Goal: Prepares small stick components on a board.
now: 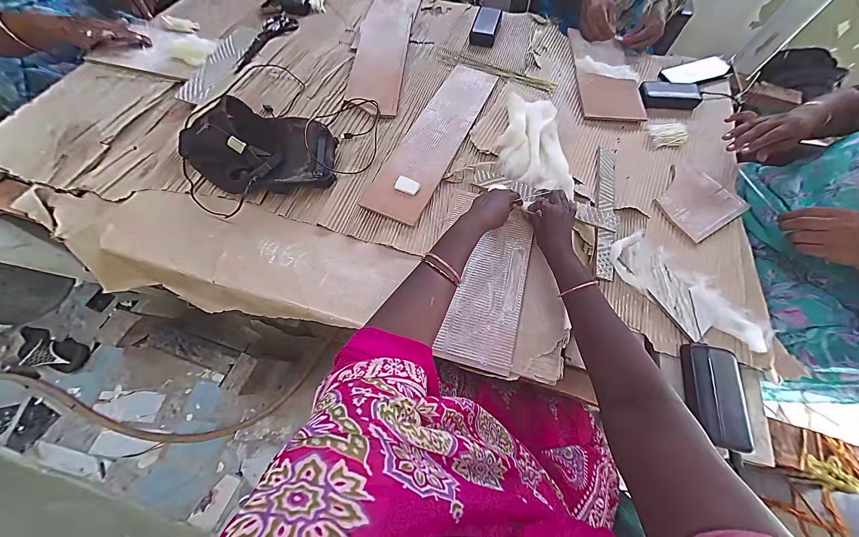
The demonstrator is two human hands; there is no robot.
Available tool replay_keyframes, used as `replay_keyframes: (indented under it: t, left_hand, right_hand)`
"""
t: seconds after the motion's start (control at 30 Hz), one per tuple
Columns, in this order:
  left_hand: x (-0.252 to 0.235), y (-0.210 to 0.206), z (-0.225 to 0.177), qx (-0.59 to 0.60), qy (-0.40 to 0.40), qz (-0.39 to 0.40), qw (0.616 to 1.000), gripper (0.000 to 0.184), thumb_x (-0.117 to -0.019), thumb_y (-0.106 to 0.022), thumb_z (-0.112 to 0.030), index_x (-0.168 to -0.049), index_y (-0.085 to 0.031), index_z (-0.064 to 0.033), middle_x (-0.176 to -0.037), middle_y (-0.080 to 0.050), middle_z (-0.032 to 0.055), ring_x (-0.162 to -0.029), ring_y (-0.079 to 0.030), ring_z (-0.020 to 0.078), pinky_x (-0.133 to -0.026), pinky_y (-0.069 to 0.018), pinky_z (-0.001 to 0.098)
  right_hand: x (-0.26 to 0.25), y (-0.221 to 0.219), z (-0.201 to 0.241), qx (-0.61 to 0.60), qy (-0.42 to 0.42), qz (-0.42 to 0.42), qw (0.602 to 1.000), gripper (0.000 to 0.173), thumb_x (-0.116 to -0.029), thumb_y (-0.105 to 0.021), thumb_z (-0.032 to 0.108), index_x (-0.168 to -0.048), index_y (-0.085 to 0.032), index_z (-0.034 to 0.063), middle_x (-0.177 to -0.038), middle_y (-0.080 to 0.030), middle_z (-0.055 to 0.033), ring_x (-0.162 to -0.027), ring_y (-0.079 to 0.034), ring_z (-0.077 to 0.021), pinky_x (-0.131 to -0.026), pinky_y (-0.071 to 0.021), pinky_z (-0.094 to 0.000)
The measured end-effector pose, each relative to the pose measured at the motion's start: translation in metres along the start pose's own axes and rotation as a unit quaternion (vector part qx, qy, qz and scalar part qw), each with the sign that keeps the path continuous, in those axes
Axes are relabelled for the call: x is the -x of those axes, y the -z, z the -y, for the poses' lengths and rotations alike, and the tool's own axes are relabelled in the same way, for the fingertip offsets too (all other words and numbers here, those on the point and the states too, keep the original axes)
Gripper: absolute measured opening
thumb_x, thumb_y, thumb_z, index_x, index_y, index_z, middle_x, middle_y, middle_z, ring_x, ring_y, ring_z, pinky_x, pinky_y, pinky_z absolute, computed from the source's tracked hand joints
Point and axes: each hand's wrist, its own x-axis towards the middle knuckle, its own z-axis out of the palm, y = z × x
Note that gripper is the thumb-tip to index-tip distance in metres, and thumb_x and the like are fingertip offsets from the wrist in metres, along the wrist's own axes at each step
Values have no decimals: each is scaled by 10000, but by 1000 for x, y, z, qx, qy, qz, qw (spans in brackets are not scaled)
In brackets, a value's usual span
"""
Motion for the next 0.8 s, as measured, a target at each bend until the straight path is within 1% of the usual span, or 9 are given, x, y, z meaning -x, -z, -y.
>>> replay_keyframes:
  t: [0.1,0.2,0.27,0.37,0.47,0.53,0.63,0.7,0.8]
  left_hand:
    - [1,-1,0,-4,9,2,1000,389,-1082,-398,-56,-1443,-537,-11,-1474,-538,205,-1380,-502,387,-1140,-369,561]
    - [1,-3,3,5,-8,0,1000,386,-1065,-425,-24,-1431,-544,-1,-1473,-536,216,-1377,-503,391,-1146,-366,548]
    - [4,-3,4,21,-19,-2,1000,382,-1043,-446,11,-1409,-558,10,-1443,-553,240,-1346,-526,407,-1134,-376,547]
    - [10,-4,3,30,-25,-8,999,369,-1059,-424,-3,-1402,-559,13,-1417,-569,242,-1295,-562,408,-1106,-402,538]
    - [14,-5,1,7,-35,-12,999,375,-1069,-400,-11,-1405,-562,22,-1470,-543,215,-1341,-538,384,-1142,-373,510]
    - [15,-5,0,-3,-35,-12,999,373,-1073,-392,-18,-1396,-573,23,-1468,-546,214,-1362,-524,376,-1161,-354,506]
    - [15,-6,-1,-8,-25,-9,1000,374,-1082,-386,-37,-1404,-564,28,-1451,-556,229,-1361,-522,386,-1161,-352,509]
    - [15,-7,-3,-15,-7,-5,1000,377,-1091,-380,-59,-1416,-545,38,-1455,-546,241,-1376,-505,393,-1169,-344,521]
    - [14,-9,-7,-28,15,-3,999,384,-1092,-380,-68,-1427,-532,44,-1486,-522,231,-1402,-480,389,-1171,-339,534]
  right_hand:
    - [18,6,5,-20,7,14,1000,200,-950,-687,54,-1094,-724,-79,-1369,-587,-288,-1373,-466,-466,-1133,-298,-652]
    - [46,13,4,-71,23,24,997,168,-930,-693,7,-1065,-724,-87,-1355,-589,-304,-1355,-469,-493,-1124,-297,-660]
    - [55,19,-1,-86,26,33,995,158,-943,-692,32,-1058,-719,-74,-1342,-594,-299,-1334,-485,-487,-1109,-307,-662]
    - [41,24,-5,-60,13,13,998,169,-970,-672,73,-1079,-722,-46,-1348,-607,-283,-1319,-517,-464,-1088,-338,-649]
    - [12,22,-2,-15,-8,-2,1000,219,-972,-674,93,-1155,-715,-21,-1317,-625,-276,-1324,-513,-453,-1105,-295,-663]
    - [-4,15,0,5,-20,3,1000,274,-960,-680,84,-1222,-697,7,-1337,-625,-248,-1359,-490,-444,-1124,-256,-694]
    - [-16,4,-1,7,6,-17,1000,243,-949,-666,41,-1183,-727,25,-1323,-640,-230,-1344,-509,-438,-1119,-239,-718]
    - [-15,3,-2,17,10,-17,1000,209,-957,-653,42,-1146,-737,12,-1321,-641,-231,-1337,-519,-429,-1123,-248,-705]
    - [2,9,0,29,6,0,1000,216,-960,-671,65,-1155,-731,-7,-1351,-628,-235,-1361,-505,-424,-1145,-254,-674]
